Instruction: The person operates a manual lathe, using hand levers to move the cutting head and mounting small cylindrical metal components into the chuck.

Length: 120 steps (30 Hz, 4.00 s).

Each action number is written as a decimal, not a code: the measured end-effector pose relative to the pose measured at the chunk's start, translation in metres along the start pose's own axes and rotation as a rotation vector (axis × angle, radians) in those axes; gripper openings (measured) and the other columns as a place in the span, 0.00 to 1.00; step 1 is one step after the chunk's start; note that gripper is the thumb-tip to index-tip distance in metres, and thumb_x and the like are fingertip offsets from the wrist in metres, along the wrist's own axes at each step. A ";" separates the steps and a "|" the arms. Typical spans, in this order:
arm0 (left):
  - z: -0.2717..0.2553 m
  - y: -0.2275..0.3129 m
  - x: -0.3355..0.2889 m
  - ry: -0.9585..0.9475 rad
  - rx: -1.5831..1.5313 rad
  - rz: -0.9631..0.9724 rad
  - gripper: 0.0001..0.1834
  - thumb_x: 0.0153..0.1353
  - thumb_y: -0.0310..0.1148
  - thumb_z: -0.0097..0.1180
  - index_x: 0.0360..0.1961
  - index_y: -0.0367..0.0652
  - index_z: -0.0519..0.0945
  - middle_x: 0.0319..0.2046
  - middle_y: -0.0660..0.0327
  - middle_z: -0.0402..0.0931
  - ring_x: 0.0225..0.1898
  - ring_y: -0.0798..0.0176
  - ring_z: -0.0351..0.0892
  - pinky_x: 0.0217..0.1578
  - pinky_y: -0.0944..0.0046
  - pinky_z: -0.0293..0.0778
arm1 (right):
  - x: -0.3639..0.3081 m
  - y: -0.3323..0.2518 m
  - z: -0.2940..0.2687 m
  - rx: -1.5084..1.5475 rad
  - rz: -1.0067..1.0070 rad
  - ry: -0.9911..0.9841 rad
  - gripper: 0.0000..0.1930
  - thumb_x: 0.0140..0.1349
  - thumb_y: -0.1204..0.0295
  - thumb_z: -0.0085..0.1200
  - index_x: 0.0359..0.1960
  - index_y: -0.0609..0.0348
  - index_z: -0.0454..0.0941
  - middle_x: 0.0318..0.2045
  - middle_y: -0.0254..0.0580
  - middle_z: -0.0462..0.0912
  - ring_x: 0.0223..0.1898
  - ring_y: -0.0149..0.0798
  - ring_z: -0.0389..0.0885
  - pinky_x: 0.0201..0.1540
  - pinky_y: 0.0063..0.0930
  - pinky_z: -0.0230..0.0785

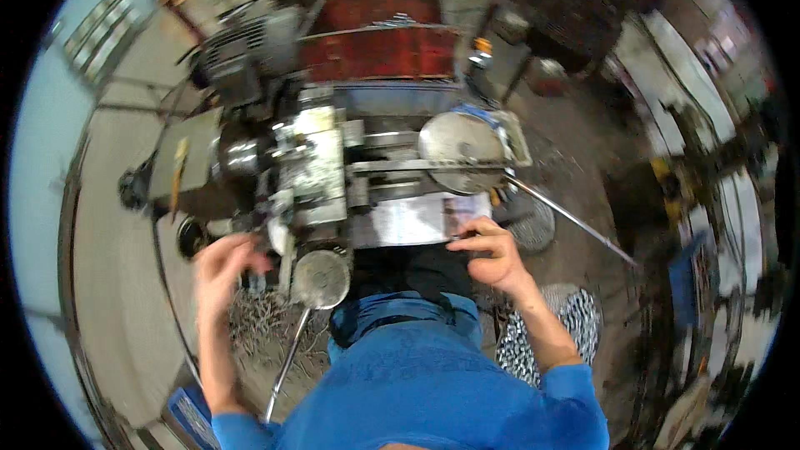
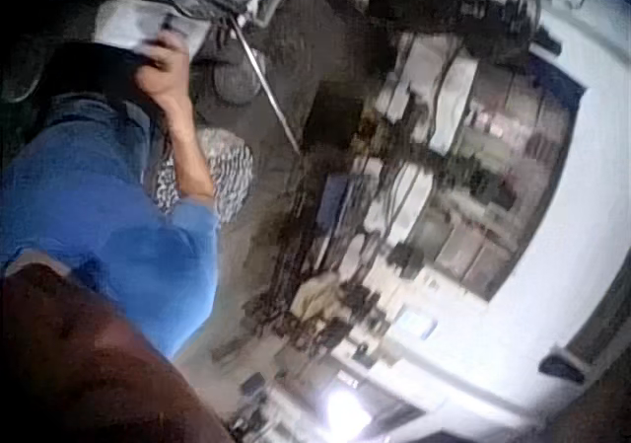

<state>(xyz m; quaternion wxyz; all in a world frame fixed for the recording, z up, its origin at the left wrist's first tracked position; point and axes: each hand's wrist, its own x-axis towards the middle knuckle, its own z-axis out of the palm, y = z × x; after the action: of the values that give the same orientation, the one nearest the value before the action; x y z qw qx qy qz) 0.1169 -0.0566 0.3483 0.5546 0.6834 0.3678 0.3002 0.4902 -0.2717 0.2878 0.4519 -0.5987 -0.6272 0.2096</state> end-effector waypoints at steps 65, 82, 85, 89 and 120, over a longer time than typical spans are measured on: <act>-0.343 -0.188 -0.193 0.663 1.638 -0.632 0.06 0.48 0.28 0.51 0.29 0.41 0.77 0.23 0.50 0.77 0.27 0.47 0.78 0.30 0.51 0.74 | 0.309 -0.047 0.223 -0.796 -0.481 -0.462 0.11 0.31 0.66 0.55 0.15 0.60 0.79 0.24 0.47 0.79 0.35 0.50 0.72 0.38 0.37 0.69; -0.126 -0.306 -0.026 -0.168 1.537 -0.292 0.07 0.44 0.35 0.58 0.25 0.45 0.81 0.29 0.56 0.80 0.34 0.54 0.81 0.33 0.55 0.74 | 0.117 0.022 -0.020 -0.633 -0.008 -0.063 0.20 0.33 0.75 0.54 0.35 0.63 0.80 0.45 0.51 0.78 0.47 0.53 0.74 0.49 0.37 0.68; -0.140 -0.301 -0.010 -0.188 1.567 -0.370 0.07 0.42 0.33 0.57 0.25 0.46 0.81 0.28 0.57 0.80 0.33 0.54 0.81 0.31 0.58 0.75 | 0.057 0.065 -0.060 -0.776 0.195 0.032 0.23 0.32 0.72 0.55 0.37 0.64 0.80 0.44 0.53 0.78 0.47 0.53 0.74 0.51 0.38 0.67; -0.134 -0.301 -0.023 0.101 1.306 -0.519 0.13 0.45 0.38 0.57 0.31 0.42 0.80 0.30 0.50 0.79 0.36 0.48 0.80 0.36 0.52 0.75 | -0.046 0.149 -0.119 -1.043 0.595 0.173 0.22 0.34 0.73 0.55 0.38 0.61 0.79 0.40 0.55 0.79 0.45 0.53 0.75 0.50 0.40 0.67; -0.153 -0.302 -0.091 0.306 0.848 -0.589 0.15 0.50 0.39 0.57 0.32 0.38 0.80 0.21 0.51 0.78 0.24 0.54 0.79 0.29 0.57 0.75 | -0.166 0.106 -0.033 -0.873 0.798 0.261 0.29 0.37 0.65 0.55 0.46 0.62 0.73 0.22 0.58 0.78 0.26 0.59 0.77 0.32 0.48 0.70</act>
<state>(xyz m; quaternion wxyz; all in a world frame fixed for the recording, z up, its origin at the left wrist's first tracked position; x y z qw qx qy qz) -0.1098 -0.0161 0.0834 0.2307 0.6639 0.7093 0.0531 0.5558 -0.4167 0.1672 0.1241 -0.9386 -0.3218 0.0111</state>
